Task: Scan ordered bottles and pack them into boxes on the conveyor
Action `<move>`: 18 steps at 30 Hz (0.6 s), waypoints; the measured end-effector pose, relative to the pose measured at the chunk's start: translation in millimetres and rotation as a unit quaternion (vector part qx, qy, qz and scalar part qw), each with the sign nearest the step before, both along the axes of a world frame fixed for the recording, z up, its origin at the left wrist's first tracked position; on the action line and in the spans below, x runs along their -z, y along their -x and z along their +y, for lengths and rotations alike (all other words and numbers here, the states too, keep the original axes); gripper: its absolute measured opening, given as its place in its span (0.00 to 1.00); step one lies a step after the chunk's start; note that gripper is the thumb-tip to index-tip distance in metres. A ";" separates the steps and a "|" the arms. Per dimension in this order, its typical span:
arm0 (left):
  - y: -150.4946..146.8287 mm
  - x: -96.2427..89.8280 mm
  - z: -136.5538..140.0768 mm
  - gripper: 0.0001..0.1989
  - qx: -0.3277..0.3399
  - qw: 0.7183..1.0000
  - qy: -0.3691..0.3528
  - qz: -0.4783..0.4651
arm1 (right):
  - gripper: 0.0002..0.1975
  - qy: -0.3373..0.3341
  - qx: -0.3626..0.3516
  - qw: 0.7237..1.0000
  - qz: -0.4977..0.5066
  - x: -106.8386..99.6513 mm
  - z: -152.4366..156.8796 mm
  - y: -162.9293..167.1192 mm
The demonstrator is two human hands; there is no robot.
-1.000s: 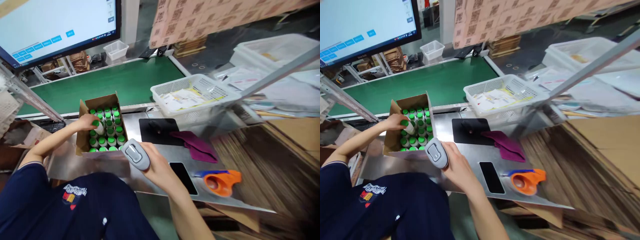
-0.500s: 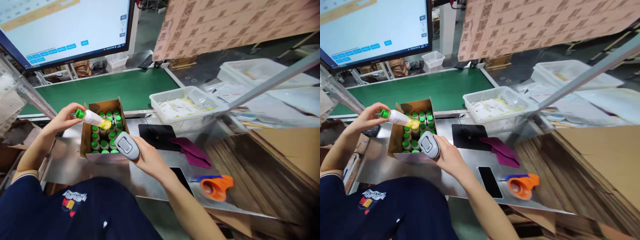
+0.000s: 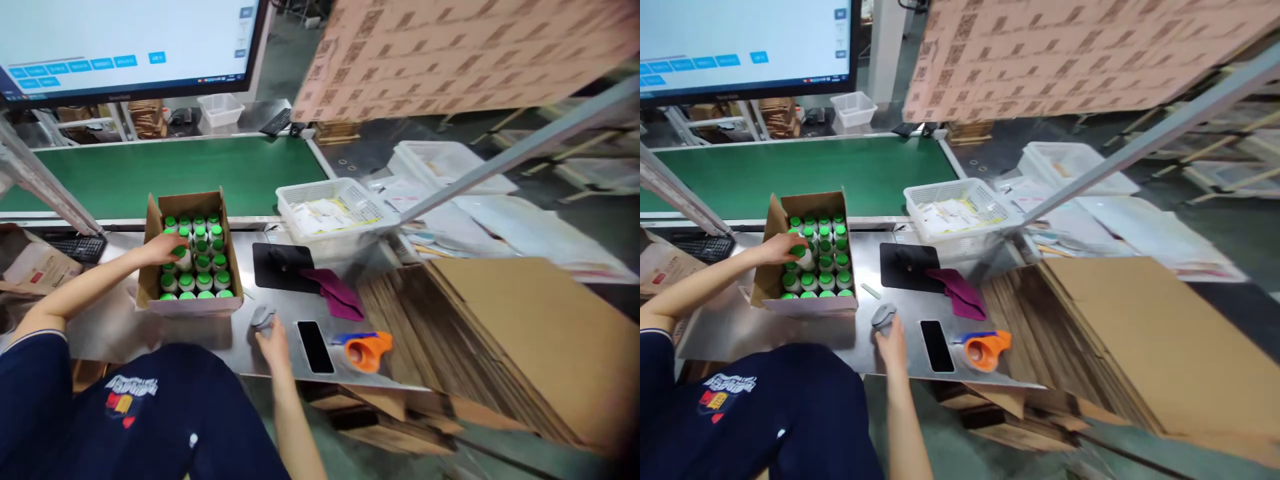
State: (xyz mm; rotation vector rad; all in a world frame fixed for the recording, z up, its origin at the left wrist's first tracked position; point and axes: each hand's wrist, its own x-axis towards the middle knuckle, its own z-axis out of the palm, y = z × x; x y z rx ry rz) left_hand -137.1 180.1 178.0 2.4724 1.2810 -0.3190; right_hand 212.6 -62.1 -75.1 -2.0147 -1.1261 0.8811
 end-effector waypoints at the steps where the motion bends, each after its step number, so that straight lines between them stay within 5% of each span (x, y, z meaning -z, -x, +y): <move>1: -3.5 8.0 3.7 0.24 0.008 0.999 0.017 0.043 | 0.36 0.020 0.006 1.000 -0.003 13.8 -4.5 15.4; 4: -5.3 23.8 9.7 0.24 0.028 0.992 0.039 0.113 | 0.41 0.046 0.001 0.999 -0.007 42.7 -10.6 49.8; 7: 7.2 24.0 -1.9 0.25 0.012 0.996 -0.049 0.075 | 0.44 0.042 -0.023 0.999 -0.005 58.6 2.5 43.2; 11: 29.7 22.4 -61.4 0.35 -0.181 0.967 -0.181 0.002 | 0.41 -0.017 -0.032 0.999 -0.033 61.8 63.8 -27.4; 15: 19.0 48.3 -130.5 0.48 -0.350 0.925 -0.130 -0.070 | 0.37 -0.101 -0.009 0.990 -0.100 56.9 157.2 -104.2; 18: -2.0 63.2 -151.5 0.51 -0.439 0.885 -0.114 -0.108 | 0.28 -0.179 -0.049 0.971 -0.150 55.1 211.8 -135.9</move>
